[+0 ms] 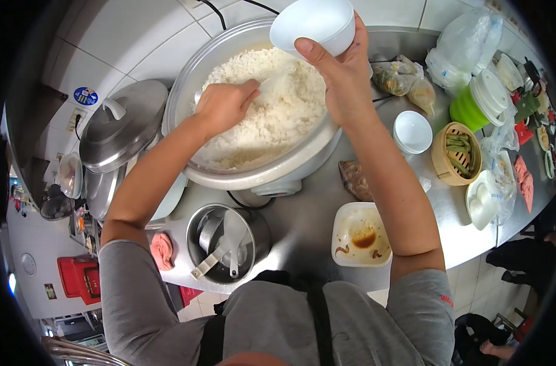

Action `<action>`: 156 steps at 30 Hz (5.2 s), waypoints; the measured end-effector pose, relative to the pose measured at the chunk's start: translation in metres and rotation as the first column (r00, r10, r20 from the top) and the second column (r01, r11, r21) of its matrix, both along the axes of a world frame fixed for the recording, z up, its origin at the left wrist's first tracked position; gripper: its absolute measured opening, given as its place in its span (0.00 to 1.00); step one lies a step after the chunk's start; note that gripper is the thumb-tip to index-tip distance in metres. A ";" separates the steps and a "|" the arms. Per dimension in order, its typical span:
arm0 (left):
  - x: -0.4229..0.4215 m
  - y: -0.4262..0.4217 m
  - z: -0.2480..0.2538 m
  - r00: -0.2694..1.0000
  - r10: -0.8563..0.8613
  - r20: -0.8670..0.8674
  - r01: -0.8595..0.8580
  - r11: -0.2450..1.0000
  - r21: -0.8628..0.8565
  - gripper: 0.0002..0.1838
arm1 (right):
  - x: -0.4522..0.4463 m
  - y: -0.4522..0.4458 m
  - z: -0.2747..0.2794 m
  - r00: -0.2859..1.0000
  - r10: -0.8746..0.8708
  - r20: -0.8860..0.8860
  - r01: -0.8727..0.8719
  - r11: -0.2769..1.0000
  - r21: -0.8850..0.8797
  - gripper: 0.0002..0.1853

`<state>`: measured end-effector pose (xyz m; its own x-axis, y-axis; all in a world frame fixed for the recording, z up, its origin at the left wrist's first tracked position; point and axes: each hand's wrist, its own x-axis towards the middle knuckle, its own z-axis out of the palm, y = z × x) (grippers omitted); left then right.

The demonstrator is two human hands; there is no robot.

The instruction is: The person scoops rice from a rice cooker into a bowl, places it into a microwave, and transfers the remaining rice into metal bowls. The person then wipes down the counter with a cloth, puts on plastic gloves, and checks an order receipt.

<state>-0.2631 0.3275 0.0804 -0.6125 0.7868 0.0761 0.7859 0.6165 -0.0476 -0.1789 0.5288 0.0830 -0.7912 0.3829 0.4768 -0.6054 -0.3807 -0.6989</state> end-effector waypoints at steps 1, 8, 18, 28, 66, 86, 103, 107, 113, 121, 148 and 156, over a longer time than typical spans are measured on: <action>0.008 -0.004 0.003 1.000 -0.017 0.006 0.017 1.000 -0.001 0.10 | -0.001 0.000 0.000 1.000 0.000 -0.002 0.000 1.000 -0.003 0.30; 0.036 -0.015 0.009 0.978 -0.185 0.095 0.192 0.979 -0.064 0.08 | -0.008 0.002 0.003 0.999 -0.025 0.036 0.025 1.000 0.001 0.32; -0.128 0.030 -0.019 0.940 0.046 -0.339 -0.008 0.994 0.113 0.09 | -0.029 0.022 0.009 0.997 0.028 0.073 -0.013 0.980 -0.196 0.39; -0.059 0.063 -0.006 0.999 -0.038 -0.025 0.039 0.997 0.066 0.10 | -0.034 0.026 0.008 0.981 0.023 0.192 0.017 0.978 -0.207 0.40; -0.051 -0.010 -0.002 0.997 0.064 0.038 -0.064 0.998 -0.013 0.14 | -0.035 0.024 0.004 0.993 0.061 0.097 -0.062 0.998 0.011 0.27; -0.127 0.033 -0.020 0.936 0.169 -0.310 -0.211 0.972 -0.106 0.11 | -0.038 0.028 -0.001 0.992 0.007 0.129 -0.017 0.997 0.074 0.38; -0.065 0.039 -0.006 0.990 0.120 0.077 -0.116 0.991 -0.066 0.17 | 0.002 0.010 0.040 0.965 -0.021 0.261 0.019 1.000 0.009 0.44; -0.035 0.041 -0.002 0.979 0.119 0.165 -0.107 0.991 -0.077 0.17 | -0.011 0.020 0.024 0.959 -0.028 0.283 0.006 0.997 0.077 0.44; 0.006 0.040 0.014 0.950 0.134 0.281 -0.129 0.991 -0.038 0.14 | -0.002 0.018 0.032 0.954 -0.029 0.300 0.000 0.995 0.097 0.46; 0.028 0.018 0.015 0.828 0.051 0.559 -0.087 0.995 0.039 0.10 | -0.009 0.021 0.026 0.960 0.006 0.281 -0.018 0.999 0.041 0.48; 0.072 -0.007 0.027 0.979 0.090 -0.185 0.024 0.842 0.539 0.29 | 0.009 -0.042 0.001 0.889 0.384 0.251 -0.314 0.908 -0.277 0.49; 0.096 -0.023 0.035 0.961 0.053 -0.271 0.038 0.946 0.322 0.39 | 0.013 -0.036 0.002 0.889 0.421 0.178 -0.366 0.889 -0.276 0.34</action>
<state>-0.1674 0.3047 0.1157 -0.5377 0.6872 0.4884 0.7659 0.6404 -0.0579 -0.1663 0.4929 0.0847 -0.9746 0.0929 0.2038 -0.2073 -0.7192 -0.6632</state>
